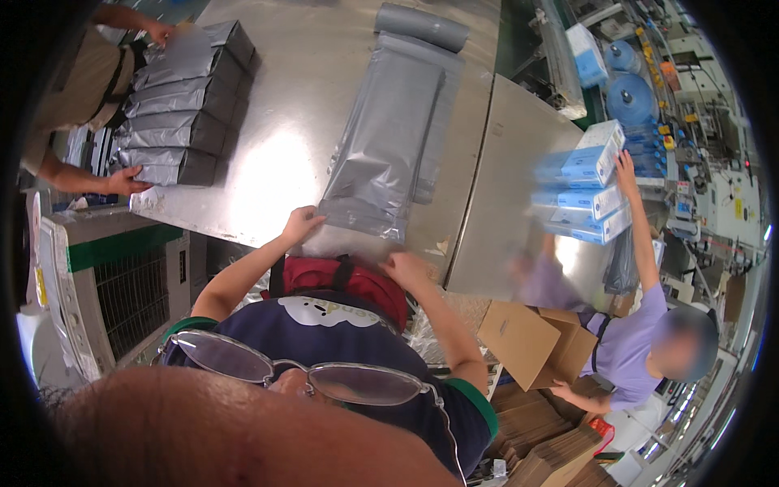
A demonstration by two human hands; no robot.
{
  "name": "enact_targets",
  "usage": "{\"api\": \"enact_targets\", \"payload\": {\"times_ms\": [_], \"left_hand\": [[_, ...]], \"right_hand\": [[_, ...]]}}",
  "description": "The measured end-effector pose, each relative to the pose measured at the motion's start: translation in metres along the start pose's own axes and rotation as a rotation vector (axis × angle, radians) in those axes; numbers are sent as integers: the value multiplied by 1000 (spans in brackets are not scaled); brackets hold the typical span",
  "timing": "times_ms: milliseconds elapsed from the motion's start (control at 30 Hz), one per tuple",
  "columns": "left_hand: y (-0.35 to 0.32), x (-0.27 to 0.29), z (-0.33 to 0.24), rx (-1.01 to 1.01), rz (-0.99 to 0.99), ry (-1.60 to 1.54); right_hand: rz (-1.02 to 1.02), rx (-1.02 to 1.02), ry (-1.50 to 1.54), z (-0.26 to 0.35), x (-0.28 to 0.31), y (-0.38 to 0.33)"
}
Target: The person places items into grey plastic mailing bags on a metal table, folding the top of each bag over and pressing it down to seal it. They repeat this process with multiple items, stacking the finished packages to the side.
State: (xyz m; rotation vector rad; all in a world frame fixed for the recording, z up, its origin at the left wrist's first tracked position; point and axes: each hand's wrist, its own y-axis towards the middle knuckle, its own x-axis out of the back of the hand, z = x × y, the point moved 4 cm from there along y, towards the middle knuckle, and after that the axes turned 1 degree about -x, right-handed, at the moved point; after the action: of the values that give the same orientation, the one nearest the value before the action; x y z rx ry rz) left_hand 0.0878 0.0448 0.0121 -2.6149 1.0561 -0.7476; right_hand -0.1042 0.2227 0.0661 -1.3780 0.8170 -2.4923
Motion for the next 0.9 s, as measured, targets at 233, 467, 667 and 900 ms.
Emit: {"api": "enact_targets", "payload": {"times_ms": [233, 467, 667, 900], "left_hand": [[-6, -12, 5, -52, 143, -422], [-10, -14, 27, 54, 180, -494], [-2, 18, -38, -983, -42, 1227], [56, 23, -59, -978, 31, 643]], "right_hand": [[-455, 311, 642, 97, 4, 90], [-613, 103, 685, -4, -30, 18], [216, -20, -273, -62, -18, -64], [-599, 519, -166, -44, 58, 48]]}}
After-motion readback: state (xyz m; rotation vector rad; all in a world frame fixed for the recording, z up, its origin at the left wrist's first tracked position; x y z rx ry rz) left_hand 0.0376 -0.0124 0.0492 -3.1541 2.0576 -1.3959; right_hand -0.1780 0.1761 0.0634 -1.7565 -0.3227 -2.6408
